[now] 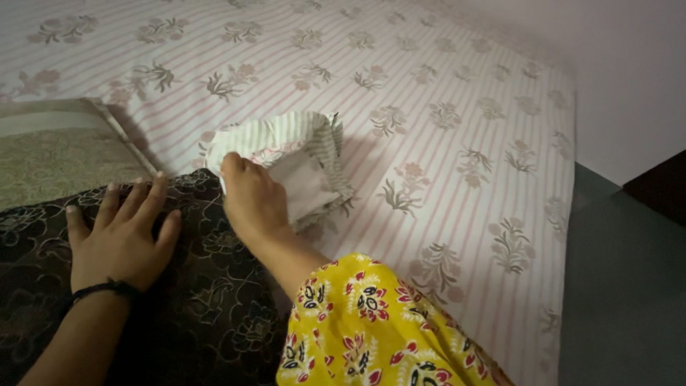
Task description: The person folds several fabric items by hand and inserts them into a decorative pillowcase on a bed.
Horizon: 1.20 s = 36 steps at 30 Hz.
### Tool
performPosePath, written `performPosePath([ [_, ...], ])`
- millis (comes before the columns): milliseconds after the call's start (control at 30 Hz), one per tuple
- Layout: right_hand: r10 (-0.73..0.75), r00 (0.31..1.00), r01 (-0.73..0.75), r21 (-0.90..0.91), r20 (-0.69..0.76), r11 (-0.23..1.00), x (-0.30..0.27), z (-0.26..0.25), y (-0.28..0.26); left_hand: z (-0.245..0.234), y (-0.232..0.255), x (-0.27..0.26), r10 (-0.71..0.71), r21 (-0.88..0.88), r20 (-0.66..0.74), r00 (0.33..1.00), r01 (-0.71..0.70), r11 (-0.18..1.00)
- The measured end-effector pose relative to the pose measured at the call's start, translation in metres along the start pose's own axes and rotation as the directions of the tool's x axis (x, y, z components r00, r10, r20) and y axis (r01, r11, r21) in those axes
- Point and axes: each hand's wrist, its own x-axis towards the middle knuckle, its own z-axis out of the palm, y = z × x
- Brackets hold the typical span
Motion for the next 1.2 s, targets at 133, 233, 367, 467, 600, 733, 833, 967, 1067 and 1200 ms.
performPosePath([
  [133, -0.037, 0.975, 0.095, 0.260, -0.218, 0.961, 0.009, -0.012, -0.021, 0.000, 0.000, 0.002, -0.011, -0.019, -0.013, 1.000, 0.010, 1.000],
  [233, -0.027, 0.972, 0.113, 0.361, -0.234, 0.926, 0.016, -0.017, -0.036, -0.008, 0.004, -0.002, -0.067, -0.046, 0.077, 0.995, 0.071, 0.996],
  [367, -0.063, 0.968, 0.165, 0.424, -0.244, 0.890, 0.016, -0.019, -0.050, -0.024, 0.009, -0.004, -0.034, -0.343, 0.014, 0.999, 0.037, 0.939],
  [467, -0.096, 0.973, 0.188, 0.468, -0.212, 0.863, 0.018, -0.019, -0.059, -0.033, 0.010, -0.008, 0.006, -0.485, -0.097, 0.995, -0.053, 0.873],
  [600, -0.134, 0.966, 0.231, 0.508, -0.220, 0.830, 0.030, -0.018, -0.077, -0.037, 0.007, -0.010, 0.005, -0.691, -0.176, 0.984, -0.127, 0.712],
  [733, -0.162, 0.979, 0.205, 0.552, -0.127, 0.808, 0.044, -0.023, -0.103, -0.049, 0.008, -0.006, -0.196, -0.852, -0.018, 0.980, 0.088, 0.516],
  [833, -0.236, 0.964, 0.262, 0.587, -0.123, 0.766, 0.052, -0.032, -0.120, -0.072, 0.003, 0.009, -0.268, -0.949, -0.018, 0.963, 0.068, 0.308],
  [967, -0.348, 0.931, 0.352, 0.511, -0.106, 0.785, 0.073, -0.042, -0.138, -0.119, -0.018, 0.028, -0.354, -0.974, -0.036, 0.934, 0.046, 0.221],
  [1067, -0.328, 0.925, 0.208, 0.466, 0.193, 0.860, 0.080, -0.047, -0.147, -0.153, -0.036, 0.035, -0.412, -0.982, 0.012, 0.911, 0.089, 0.167],
  [1200, -0.480, 0.877, 0.438, 0.443, -0.020, 0.782, 0.074, -0.053, -0.150, -0.186, -0.066, 0.037, -0.422, -0.956, -0.047, 0.905, 0.082, 0.282],
])
